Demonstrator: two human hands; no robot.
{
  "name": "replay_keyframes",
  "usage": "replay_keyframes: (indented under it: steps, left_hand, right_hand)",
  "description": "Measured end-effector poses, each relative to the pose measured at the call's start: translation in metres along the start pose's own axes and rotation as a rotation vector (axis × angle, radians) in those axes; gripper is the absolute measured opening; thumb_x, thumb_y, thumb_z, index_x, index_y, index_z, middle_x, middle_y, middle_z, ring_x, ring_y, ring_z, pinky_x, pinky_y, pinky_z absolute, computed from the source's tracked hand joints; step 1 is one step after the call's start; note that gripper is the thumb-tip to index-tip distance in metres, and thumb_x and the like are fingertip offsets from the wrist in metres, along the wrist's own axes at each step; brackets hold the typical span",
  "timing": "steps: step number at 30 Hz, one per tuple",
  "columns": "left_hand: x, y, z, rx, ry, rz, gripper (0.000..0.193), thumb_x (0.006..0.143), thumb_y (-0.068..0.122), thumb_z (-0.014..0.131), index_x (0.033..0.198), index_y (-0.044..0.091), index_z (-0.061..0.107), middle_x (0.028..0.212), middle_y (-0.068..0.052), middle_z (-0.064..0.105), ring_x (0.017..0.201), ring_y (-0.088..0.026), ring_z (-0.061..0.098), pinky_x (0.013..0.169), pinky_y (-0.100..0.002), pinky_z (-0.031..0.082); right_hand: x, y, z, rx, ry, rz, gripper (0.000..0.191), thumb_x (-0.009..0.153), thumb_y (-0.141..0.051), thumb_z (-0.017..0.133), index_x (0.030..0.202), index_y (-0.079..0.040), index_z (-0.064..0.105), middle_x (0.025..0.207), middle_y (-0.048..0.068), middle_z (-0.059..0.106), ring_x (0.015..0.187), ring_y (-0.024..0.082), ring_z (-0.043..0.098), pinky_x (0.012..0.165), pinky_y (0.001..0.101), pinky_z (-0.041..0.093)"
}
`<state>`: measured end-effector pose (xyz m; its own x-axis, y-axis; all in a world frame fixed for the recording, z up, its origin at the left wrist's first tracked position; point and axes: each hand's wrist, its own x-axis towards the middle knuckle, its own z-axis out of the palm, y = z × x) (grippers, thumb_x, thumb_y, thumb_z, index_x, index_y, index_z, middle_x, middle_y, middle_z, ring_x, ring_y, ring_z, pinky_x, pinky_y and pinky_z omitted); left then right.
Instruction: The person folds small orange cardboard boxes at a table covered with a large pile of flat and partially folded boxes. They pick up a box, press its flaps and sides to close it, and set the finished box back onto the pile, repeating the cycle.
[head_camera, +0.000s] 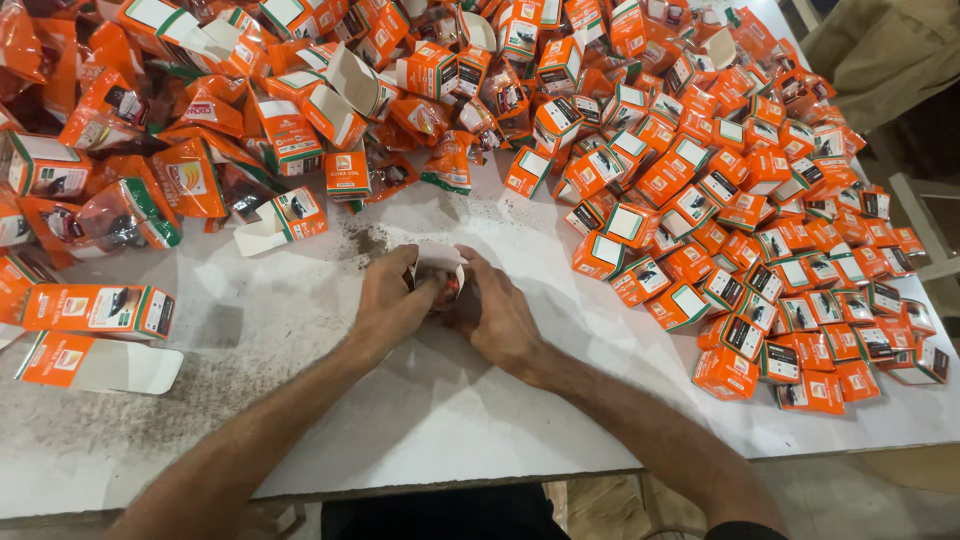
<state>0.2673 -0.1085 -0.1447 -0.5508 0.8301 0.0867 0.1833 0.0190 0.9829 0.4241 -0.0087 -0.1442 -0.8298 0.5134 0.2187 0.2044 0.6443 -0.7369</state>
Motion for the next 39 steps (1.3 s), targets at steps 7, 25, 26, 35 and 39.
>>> replay_keyframes:
  steps: [7, 25, 26, 35, 39]
  left_hand:
    - [0.002, -0.009, -0.001, -0.063, -0.039, 0.011, 0.02, 0.093, 0.01, 0.06, 0.108, -0.003, 0.066, 0.083, -0.008, 0.075, 0.07, -0.012, 0.073, 0.06, -0.031, 0.061]
    - [-0.016, 0.001, -0.024, 0.391, -0.149, 0.724, 0.04, 0.083, 0.003, 0.073, 0.122, 0.0, 0.064, 0.131, -0.019, 0.067, 0.12, -0.037, 0.066, 0.098, -0.041, 0.056]
    - [-0.017, 0.001, -0.026, 0.419, -0.149, 0.738, 0.041, 0.084, 0.004, 0.075, 0.122, 0.0, 0.064, 0.133, -0.02, 0.066, 0.123, -0.037, 0.064, 0.101, -0.042, 0.054]
    - [-0.012, -0.009, -0.026, 0.347, -0.177, 0.665, 0.028, 0.087, 0.003, 0.073, 0.114, 0.002, 0.068, 0.138, -0.019, 0.064, 0.134, -0.038, 0.06, 0.108, -0.043, 0.053]
    - [-0.01, -0.012, -0.035, 0.501, -0.254, 0.84, 0.028, 0.086, 0.001, 0.074, 0.113, 0.001, 0.067, 0.148, -0.02, 0.056, 0.141, -0.04, 0.052, 0.113, -0.044, 0.049]
  right_hand:
    - [-0.003, 0.003, 0.003, -0.203, 0.117, -0.33, 0.063, 0.077, 0.0, 0.081, 0.135, -0.005, 0.055, 0.128, 0.018, 0.067, 0.123, 0.04, 0.063, 0.104, 0.0466, 0.051]
    - [-0.004, 0.005, -0.004, 0.037, -0.01, -0.091, 0.063, 0.077, 0.007, 0.073, 0.129, -0.005, 0.04, 0.129, 0.024, 0.063, 0.123, 0.042, 0.063, 0.098, 0.0446, 0.054]
    - [-0.003, 0.006, -0.003, 0.06, 0.017, -0.16, 0.068, 0.074, 0.009, 0.072, 0.13, -0.004, 0.036, 0.13, 0.026, 0.062, 0.125, 0.042, 0.062, 0.1, 0.0449, 0.053]
    - [-0.001, 0.013, 0.001, 0.092, -0.04, -0.075, 0.061, 0.086, 0.002, 0.076, 0.133, -0.011, 0.039, 0.12, 0.017, 0.072, 0.112, 0.033, 0.074, 0.091, 0.039, 0.06]
    - [-0.001, 0.014, 0.0, 0.028, -0.02, -0.178, 0.048, 0.083, 0.006, 0.073, 0.123, -0.01, 0.051, 0.124, 0.018, 0.068, 0.11, 0.036, 0.071, 0.087, 0.0393, 0.06]
